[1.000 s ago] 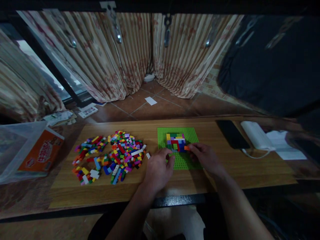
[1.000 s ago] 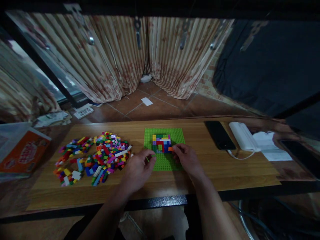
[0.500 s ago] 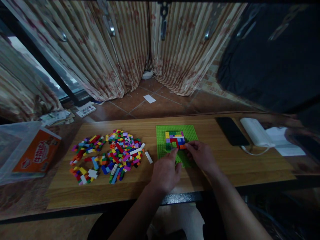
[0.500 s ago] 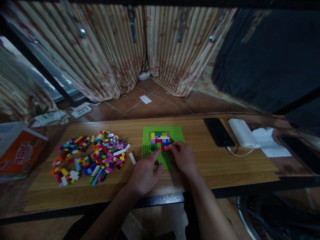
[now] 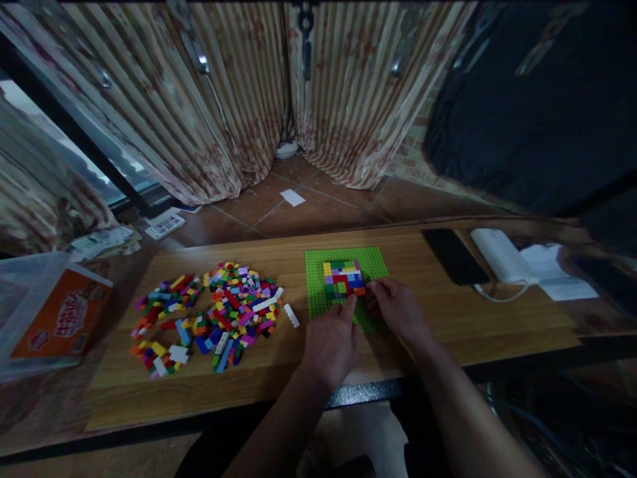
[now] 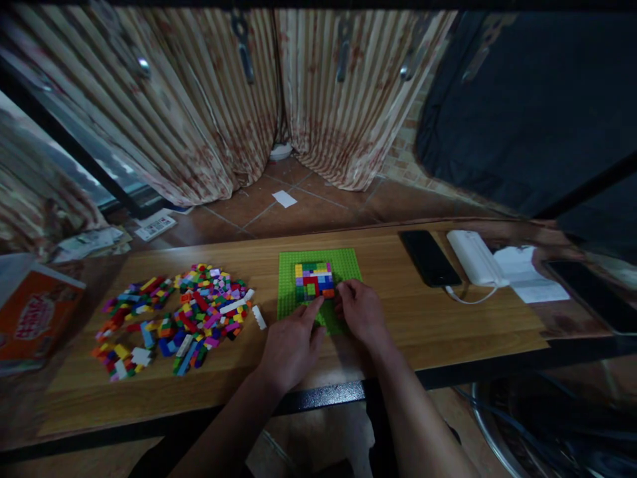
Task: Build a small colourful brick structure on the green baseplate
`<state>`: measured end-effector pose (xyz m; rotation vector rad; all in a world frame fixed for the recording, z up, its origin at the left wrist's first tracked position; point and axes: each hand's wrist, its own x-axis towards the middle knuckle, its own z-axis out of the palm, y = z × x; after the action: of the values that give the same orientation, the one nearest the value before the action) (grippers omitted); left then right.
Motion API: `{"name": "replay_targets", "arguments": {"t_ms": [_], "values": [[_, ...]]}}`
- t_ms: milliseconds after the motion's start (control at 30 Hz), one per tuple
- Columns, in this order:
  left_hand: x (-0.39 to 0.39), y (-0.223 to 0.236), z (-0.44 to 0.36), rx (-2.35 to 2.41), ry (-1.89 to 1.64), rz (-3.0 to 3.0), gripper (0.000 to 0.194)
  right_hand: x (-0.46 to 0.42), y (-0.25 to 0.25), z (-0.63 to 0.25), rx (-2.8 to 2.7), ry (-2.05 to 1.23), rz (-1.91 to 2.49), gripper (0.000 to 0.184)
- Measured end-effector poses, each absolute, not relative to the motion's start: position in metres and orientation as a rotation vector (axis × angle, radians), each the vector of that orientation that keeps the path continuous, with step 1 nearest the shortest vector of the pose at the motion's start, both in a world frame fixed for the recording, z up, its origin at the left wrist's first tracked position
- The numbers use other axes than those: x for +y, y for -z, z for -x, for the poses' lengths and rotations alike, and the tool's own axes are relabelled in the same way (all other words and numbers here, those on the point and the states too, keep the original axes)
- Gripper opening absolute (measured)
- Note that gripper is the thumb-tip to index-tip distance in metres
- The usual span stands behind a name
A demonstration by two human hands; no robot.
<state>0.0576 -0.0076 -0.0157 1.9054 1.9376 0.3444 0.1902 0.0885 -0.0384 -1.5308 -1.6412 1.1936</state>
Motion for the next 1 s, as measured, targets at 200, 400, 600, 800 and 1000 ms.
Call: {"name": "replay_targets", "arguments": {"t_ms": [200, 400, 600, 800, 1000], "values": [[-0.0059, 0.0143, -0.0583, 1.941, -0.323, -1.901, 0.052, 0.088, 0.036, -0.1892, -1.623, -1.236, 1.519, 0.027], [-0.006, 0.0141, -0.0587, 1.945, -0.302, -1.895, 0.054, 0.0886, 0.0398, -0.1874, -1.605, -1.21, 1.532, 0.025], [-0.007, 0.0152, -0.06, 1.946, -0.298, -1.941, 0.054, 0.0886, 0.0435, -0.1866, -1.6, -1.191, 1.533, 0.027], [-0.0039, 0.0145, -0.065, 1.941, -0.232, -1.968, 0.051, 0.0892, 0.0426, -0.1849, -1.674, -1.133, 1.57, 0.027], [-0.0065, 0.0186, -0.0655, 1.951, -0.368, -1.96, 0.052, 0.0899, 0.0413, -0.1846, -1.795, -0.958, 1.567, 0.028]]}}
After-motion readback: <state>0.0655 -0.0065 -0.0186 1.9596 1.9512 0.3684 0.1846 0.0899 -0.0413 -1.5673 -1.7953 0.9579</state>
